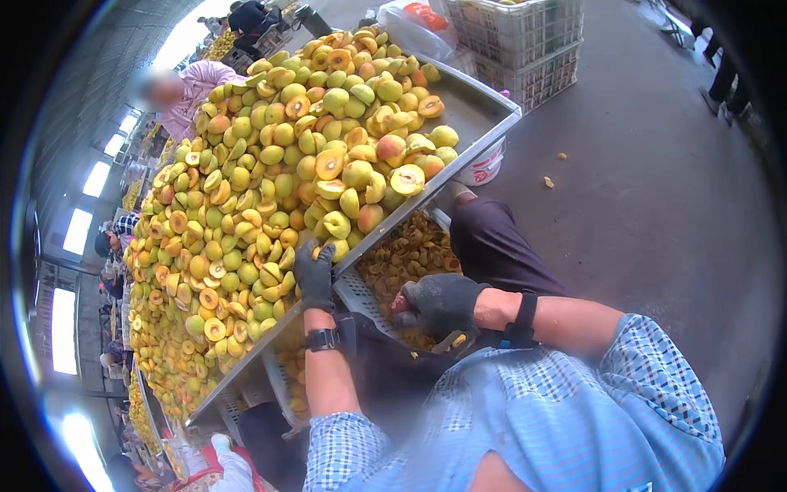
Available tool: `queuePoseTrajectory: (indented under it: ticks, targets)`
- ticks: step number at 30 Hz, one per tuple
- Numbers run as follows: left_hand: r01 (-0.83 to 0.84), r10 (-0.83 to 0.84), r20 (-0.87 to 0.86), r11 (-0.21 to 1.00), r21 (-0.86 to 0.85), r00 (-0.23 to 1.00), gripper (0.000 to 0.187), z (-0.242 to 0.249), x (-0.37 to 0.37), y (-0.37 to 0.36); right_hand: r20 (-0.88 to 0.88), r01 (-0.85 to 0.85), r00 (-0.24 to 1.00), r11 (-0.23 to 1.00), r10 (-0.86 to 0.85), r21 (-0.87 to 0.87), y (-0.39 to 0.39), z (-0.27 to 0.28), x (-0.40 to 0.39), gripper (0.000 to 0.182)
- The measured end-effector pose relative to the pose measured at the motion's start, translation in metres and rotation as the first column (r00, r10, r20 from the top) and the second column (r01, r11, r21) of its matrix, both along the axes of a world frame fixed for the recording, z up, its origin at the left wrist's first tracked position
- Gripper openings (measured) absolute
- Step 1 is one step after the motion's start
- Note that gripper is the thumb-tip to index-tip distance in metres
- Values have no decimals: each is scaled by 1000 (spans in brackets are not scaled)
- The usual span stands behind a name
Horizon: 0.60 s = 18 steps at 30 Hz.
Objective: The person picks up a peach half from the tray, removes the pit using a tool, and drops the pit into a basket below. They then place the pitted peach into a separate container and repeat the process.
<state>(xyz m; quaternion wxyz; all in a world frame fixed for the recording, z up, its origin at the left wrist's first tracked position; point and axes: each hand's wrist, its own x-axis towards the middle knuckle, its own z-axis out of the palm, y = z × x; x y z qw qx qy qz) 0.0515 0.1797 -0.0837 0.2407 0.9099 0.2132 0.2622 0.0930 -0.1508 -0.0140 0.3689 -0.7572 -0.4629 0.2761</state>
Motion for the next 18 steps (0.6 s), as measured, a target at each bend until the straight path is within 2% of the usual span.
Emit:
queuePoseTrajectory:
  ticks: [1, 2, 3, 5, 6, 7, 8, 10, 12, 13, 14, 15, 16, 17, 18]
  targets:
    - [99, -64, 148, 966, -241, 987, 27, -7, 8, 6, -24, 20, 1000, 1000, -20, 9, -7, 2, 4, 42]
    - [108, 59, 296, 848, -518, 953, 19, 19, 5, -11, -114, 73, 992, 992, -61, 104, -14, 1, 7, 41]
    - [225, 120, 423, 701, -677, 898, 20, 33, 0, -18, -106, 88, 991, 991, -77, 103, -15, 5, 12, 41]
    - [237, 115, 454, 726, -646, 884, 28, 45, -8, -36, -29, 157, 988, 980, -154, 124, -15, 12, 13, 39]
    - [181, -58, 329, 915, -360, 943, 31, 29, -10, -36, -42, 149, 989, 964, -143, 222, -7, 7, 14, 39]
    - [174, -170, 141, 985, -13, 975, 35, 16, -13, -35, -46, 125, 992, 967, -117, 222, 0, 7, 12, 39]
    - [97, -113, 103, 984, 147, 988, 37, 10, -16, -48, -51, 95, 995, 981, -87, 171, 8, 11, 12, 36]
    - [112, -125, 105, 986, 125, 987, 38, 14, -24, -43, -25, 68, 998, 993, -66, 94, 19, 15, 9, 35]
    - [128, -129, 129, 992, 14, 983, 40, 26, -35, -46, -69, 46, 997, 994, -39, 104, 17, 19, 0, 35]
    - [122, -124, 128, 992, 21, 984, 40, 33, -41, -48, -103, 42, 994, 992, -30, 120, 19, 21, 1, 36]
    - [194, -29, 351, 874, -445, 936, 40, 56, -45, -62, -103, 47, 994, 991, -33, 129, 19, 21, 4, 36]
    - [329, 163, 477, 535, -778, 864, 40, 74, -49, -77, -120, 59, 992, 986, -40, 158, 15, 19, 6, 37]
    - [423, 116, 541, 498, -757, 833, 45, 85, -54, -89, -140, 72, 989, 981, -47, 180, 11, 16, 6, 38]
    - [418, 112, 531, 492, -764, 840, 45, 87, -57, -99, -152, 82, 987, 981, -55, 176, 9, 16, 4, 38]
    - [485, 126, 554, 351, -801, 823, 49, 88, -57, -108, -120, 85, 991, 976, -62, 198, 9, 17, 6, 40]
